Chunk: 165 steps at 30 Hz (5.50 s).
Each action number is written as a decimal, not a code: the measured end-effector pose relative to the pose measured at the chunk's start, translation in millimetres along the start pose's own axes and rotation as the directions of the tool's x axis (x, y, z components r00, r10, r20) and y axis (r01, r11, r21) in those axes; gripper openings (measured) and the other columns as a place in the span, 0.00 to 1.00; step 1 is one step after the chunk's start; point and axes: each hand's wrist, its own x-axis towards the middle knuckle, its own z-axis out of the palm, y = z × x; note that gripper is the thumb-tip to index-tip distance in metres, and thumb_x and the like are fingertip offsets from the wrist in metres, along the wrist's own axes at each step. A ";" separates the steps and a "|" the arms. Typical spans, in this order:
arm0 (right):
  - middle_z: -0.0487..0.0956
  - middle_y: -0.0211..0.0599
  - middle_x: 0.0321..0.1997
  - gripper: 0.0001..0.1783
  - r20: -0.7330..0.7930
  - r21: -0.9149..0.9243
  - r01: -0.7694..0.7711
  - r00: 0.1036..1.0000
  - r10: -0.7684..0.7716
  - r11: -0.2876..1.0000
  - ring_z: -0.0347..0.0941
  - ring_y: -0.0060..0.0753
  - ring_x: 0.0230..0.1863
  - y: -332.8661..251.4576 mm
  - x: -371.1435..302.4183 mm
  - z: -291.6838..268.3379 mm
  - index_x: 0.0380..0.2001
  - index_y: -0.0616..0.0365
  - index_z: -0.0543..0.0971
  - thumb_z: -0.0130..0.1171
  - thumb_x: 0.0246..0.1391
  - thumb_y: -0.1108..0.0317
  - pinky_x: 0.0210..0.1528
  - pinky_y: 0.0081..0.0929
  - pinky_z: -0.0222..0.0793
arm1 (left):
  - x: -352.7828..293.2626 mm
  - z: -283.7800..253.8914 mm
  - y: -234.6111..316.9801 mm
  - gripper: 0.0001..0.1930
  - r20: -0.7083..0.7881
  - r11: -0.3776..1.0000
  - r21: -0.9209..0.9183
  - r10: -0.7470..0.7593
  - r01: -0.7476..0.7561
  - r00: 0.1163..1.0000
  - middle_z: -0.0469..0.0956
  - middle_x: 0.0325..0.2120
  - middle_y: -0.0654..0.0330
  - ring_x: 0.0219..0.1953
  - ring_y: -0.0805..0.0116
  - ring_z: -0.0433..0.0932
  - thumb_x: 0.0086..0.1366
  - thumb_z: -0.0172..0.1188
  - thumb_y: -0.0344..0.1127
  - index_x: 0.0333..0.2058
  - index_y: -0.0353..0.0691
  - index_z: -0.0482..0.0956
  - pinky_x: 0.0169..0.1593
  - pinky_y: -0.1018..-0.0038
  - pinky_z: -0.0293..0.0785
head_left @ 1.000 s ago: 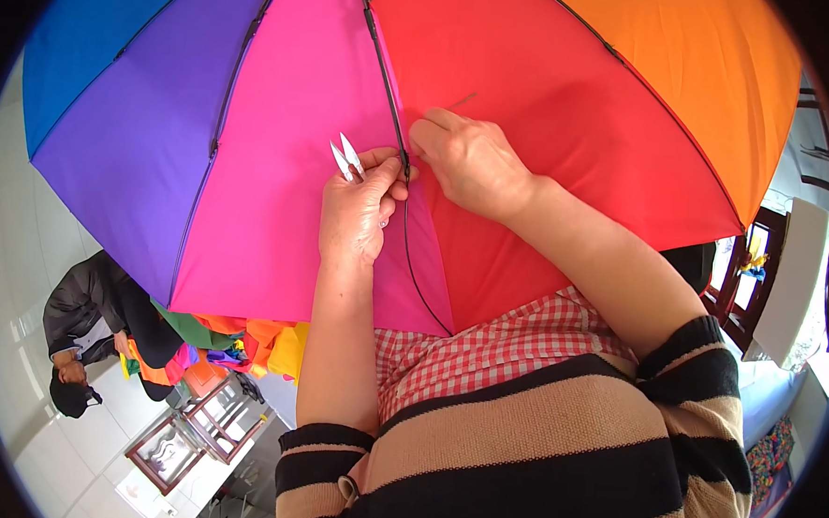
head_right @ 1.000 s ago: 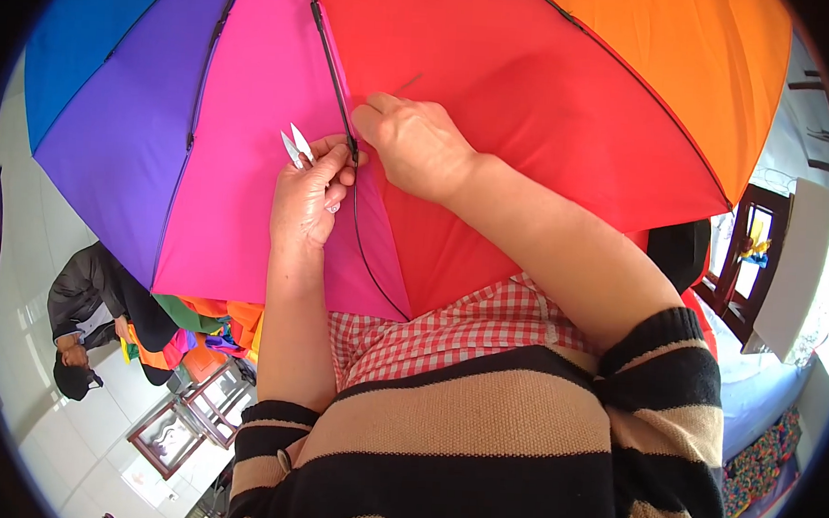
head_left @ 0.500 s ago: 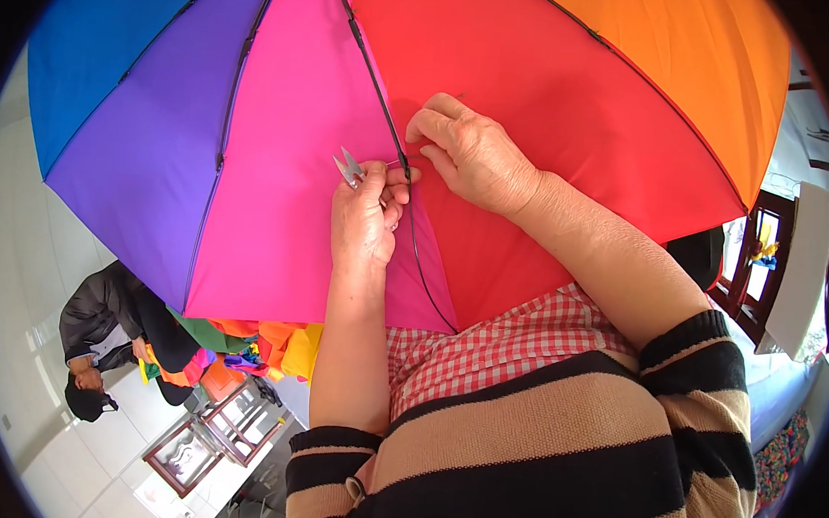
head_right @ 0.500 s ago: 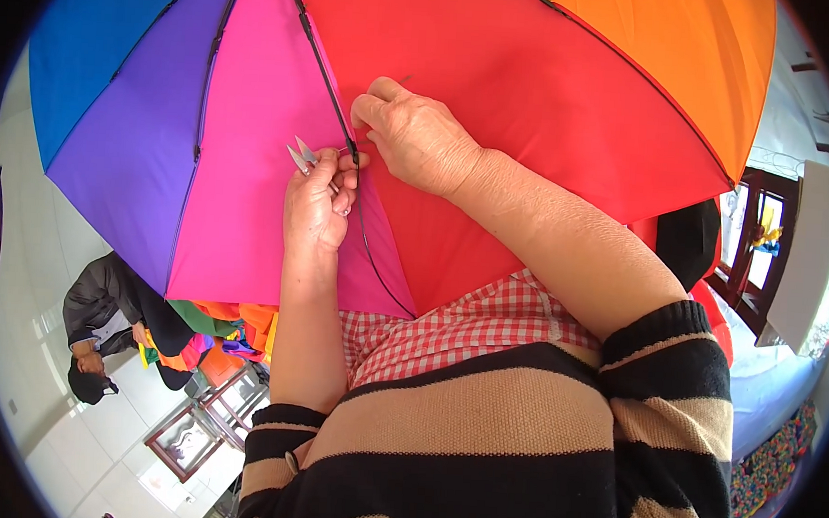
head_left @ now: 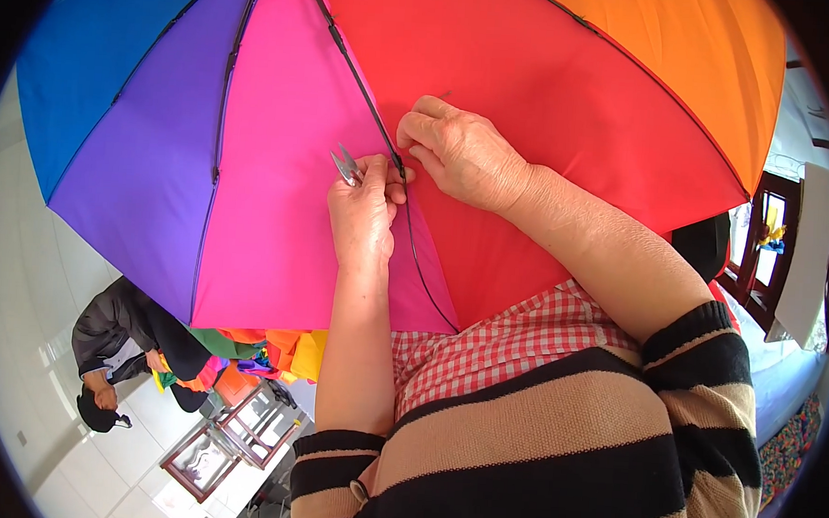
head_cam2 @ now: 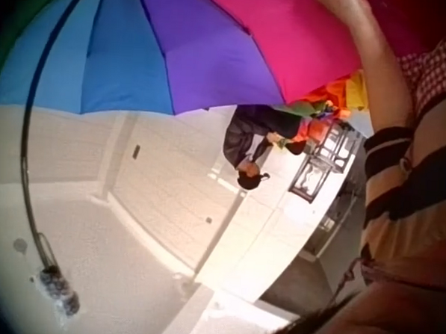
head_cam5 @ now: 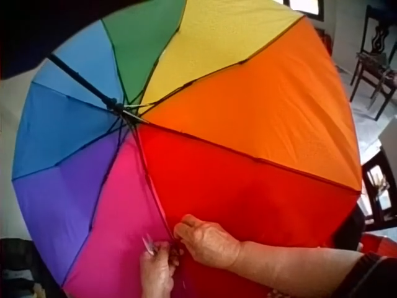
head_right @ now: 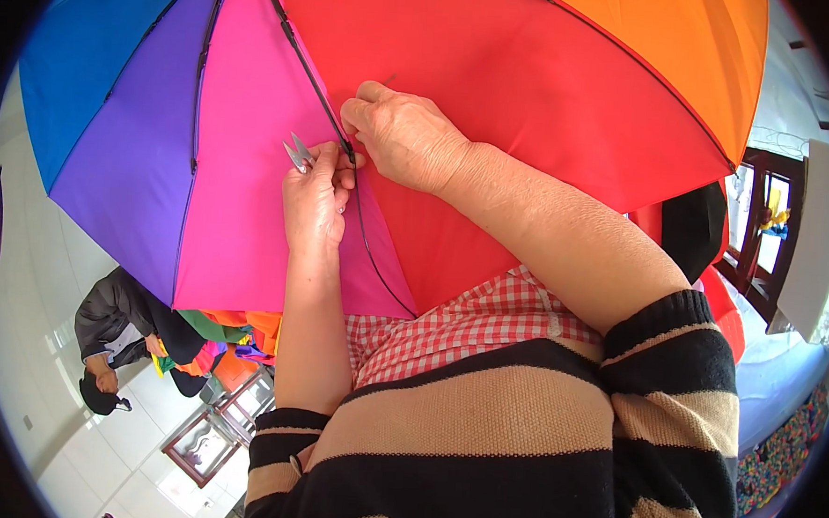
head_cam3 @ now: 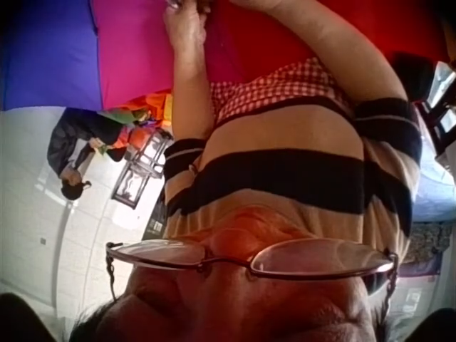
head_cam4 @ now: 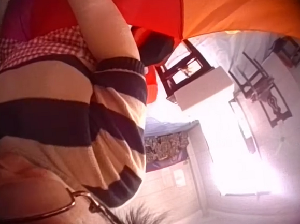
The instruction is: Assembling multi-colored umbrellas by securing the fabric to the ribs using a small needle-like tool.
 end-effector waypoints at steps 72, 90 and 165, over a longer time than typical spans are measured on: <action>0.75 0.37 0.33 0.05 -0.064 -0.269 0.261 0.956 -0.287 0.927 0.77 0.39 0.34 -3.2 4.4 -2.4 0.30 0.59 0.74 0.60 0.49 0.75 0.36 0.32 0.75 | -1.5 -16.3 -3.1 0.06 0.094 0.983 -0.174 -0.049 0.065 0.994 0.80 0.27 0.54 0.20 0.79 0.72 0.64 0.60 0.30 0.35 0.33 0.77 0.15 0.87 0.57; 0.73 0.44 0.25 0.06 -0.125 -0.232 -0.047 0.992 0.018 0.972 0.74 0.49 0.27 2.0 5.9 6.1 0.26 0.62 0.69 0.56 0.47 0.77 0.27 0.40 0.72 | 0.0 -20.8 -8.8 0.08 0.138 0.979 -0.202 -0.009 0.037 0.990 0.80 0.29 0.52 0.20 0.81 0.68 0.65 0.57 0.28 0.40 0.31 0.76 0.16 0.87 0.56; 0.73 0.35 0.31 0.06 -0.048 -0.319 0.224 0.967 -0.252 0.921 0.72 0.41 0.38 -8.3 3.9 -6.2 0.25 0.56 0.77 0.58 0.42 0.79 0.41 0.36 0.71 | -0.1 -14.5 -6.1 0.05 0.102 0.981 -0.164 -0.089 0.105 0.991 0.79 0.26 0.56 0.19 0.79 0.70 0.64 0.59 0.29 0.33 0.33 0.78 0.15 0.86 0.56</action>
